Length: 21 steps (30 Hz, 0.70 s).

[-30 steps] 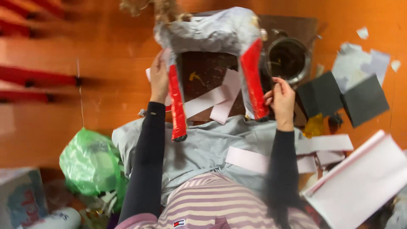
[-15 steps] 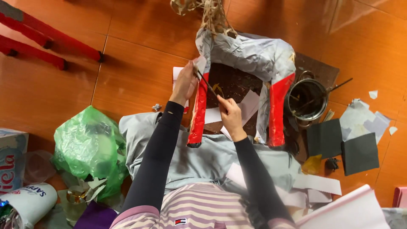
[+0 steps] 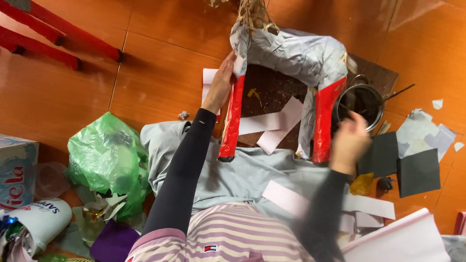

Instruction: Decorating and assembling paper-mache giraffe figures using colored paper and glue.

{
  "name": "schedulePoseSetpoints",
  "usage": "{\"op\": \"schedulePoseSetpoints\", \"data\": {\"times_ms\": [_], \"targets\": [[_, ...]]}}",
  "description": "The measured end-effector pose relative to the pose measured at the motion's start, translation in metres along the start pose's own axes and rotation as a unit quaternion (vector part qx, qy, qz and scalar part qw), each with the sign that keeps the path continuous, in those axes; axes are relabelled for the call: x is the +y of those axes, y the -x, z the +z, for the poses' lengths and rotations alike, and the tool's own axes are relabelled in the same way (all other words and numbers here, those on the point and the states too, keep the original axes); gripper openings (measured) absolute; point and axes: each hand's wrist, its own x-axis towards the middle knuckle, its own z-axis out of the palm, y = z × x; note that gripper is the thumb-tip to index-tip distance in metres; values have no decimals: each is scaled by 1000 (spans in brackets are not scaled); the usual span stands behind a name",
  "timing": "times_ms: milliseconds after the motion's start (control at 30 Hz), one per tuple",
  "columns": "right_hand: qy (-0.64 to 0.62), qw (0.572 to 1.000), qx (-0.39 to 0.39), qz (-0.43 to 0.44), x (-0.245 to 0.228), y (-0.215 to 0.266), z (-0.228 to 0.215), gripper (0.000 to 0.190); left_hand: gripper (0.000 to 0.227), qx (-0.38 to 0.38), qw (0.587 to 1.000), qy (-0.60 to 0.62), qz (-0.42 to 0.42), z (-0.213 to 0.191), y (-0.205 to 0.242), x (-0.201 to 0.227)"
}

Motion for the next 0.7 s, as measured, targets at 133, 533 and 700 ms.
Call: {"op": "schedulePoseSetpoints", "data": {"times_ms": [133, 533, 700], "targets": [[330, 934, 78, -114, 82, -14, -52, 32, 78, -25, 991, -130, 9, 18, 6, 15], [-138, 952, -273, -27, -85, -17, 211, 29, 97, -9, 992, -125, -19, 24, 0, 9], [-386, 863, -248, 211, -88, -19, 281, 27, 88, -13, 1000, 9, -18, 4, 2, -9]]}}
